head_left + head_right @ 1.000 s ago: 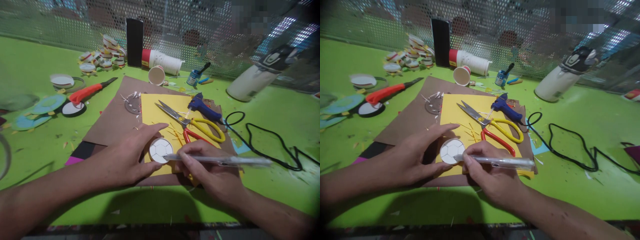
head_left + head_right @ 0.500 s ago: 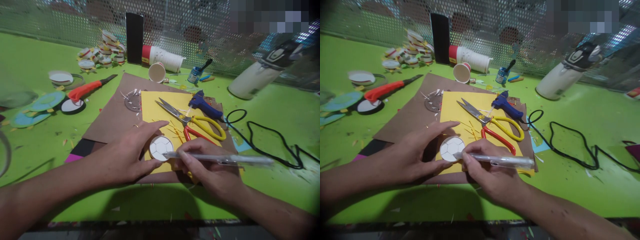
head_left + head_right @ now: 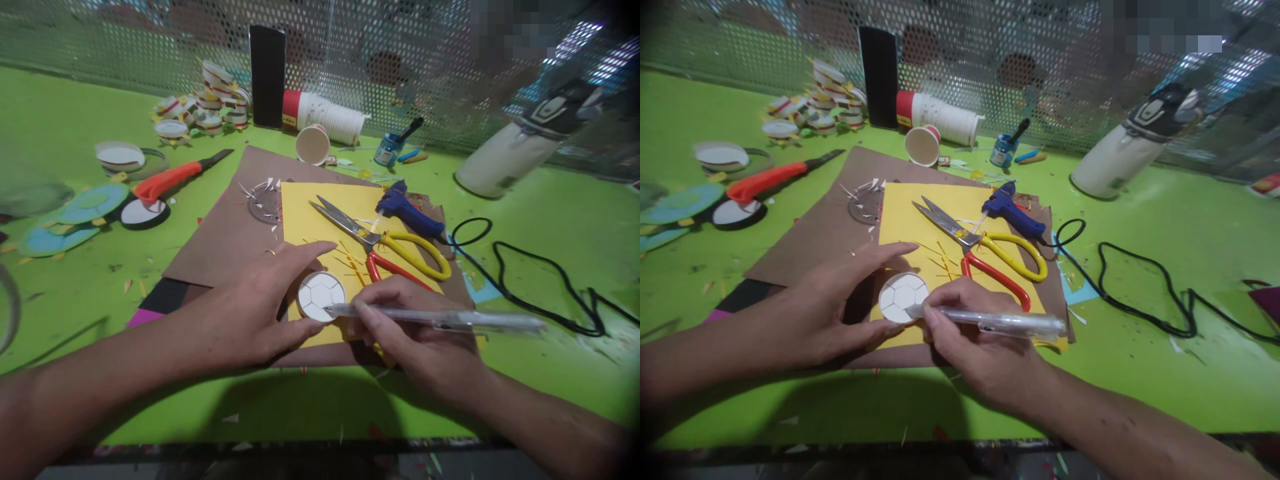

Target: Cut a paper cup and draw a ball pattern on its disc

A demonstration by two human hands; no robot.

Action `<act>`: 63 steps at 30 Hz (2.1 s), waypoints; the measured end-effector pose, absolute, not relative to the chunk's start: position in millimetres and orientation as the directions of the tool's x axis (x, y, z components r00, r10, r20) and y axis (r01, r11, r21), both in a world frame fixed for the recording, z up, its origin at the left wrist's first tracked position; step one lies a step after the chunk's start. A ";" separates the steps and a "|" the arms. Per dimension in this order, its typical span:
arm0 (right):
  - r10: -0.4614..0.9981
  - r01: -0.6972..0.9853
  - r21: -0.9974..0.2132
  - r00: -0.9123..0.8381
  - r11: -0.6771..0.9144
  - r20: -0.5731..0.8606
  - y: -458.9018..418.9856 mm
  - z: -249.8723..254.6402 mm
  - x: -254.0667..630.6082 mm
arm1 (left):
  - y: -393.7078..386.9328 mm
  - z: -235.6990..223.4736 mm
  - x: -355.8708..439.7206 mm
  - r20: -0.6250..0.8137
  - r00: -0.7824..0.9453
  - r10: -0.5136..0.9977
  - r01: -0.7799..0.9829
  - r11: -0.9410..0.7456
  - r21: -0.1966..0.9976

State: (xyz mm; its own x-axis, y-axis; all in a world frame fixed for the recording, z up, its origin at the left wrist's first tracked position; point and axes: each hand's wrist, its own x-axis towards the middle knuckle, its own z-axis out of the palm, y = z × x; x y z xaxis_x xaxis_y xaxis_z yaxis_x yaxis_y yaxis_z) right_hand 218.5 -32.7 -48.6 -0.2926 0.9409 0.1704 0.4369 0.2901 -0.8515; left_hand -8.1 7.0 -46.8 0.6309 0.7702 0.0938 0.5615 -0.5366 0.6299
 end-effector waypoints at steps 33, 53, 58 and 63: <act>0.946 0.376 -0.892 -0.291 0.252 0.144 -31.0 -43.6 216.3 | 6.7 -47.4 -8.6 0.098 0.636 0.766 0.569 -0.550 0.611; 0.943 0.354 -0.905 -0.307 0.235 0.125 -30.3 -45.1 216.3 | 7.2 -46.9 -9.1 0.079 0.640 0.764 0.565 -0.538 0.625; 0.944 0.321 -0.923 -0.311 0.212 0.109 -30.3 -46.3 216.2 | 6.5 -47.2 -9.4 0.080 0.632 0.771 0.578 -0.538 0.613; 0.943 0.322 -0.918 -0.305 0.233 0.132 -31.0 -43.9 215.6 | 6.7 -47.9 -8.7 0.099 0.628 0.772 0.580 -0.549 0.601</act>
State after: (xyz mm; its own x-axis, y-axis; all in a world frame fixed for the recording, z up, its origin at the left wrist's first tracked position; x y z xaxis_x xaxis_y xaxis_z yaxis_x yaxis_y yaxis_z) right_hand 215.6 -31.0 -43.9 -0.3045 0.9432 0.1324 0.3223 0.2329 -0.9175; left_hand -8.7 6.7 -47.9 0.6282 0.7717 0.0989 0.5801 -0.5493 0.6014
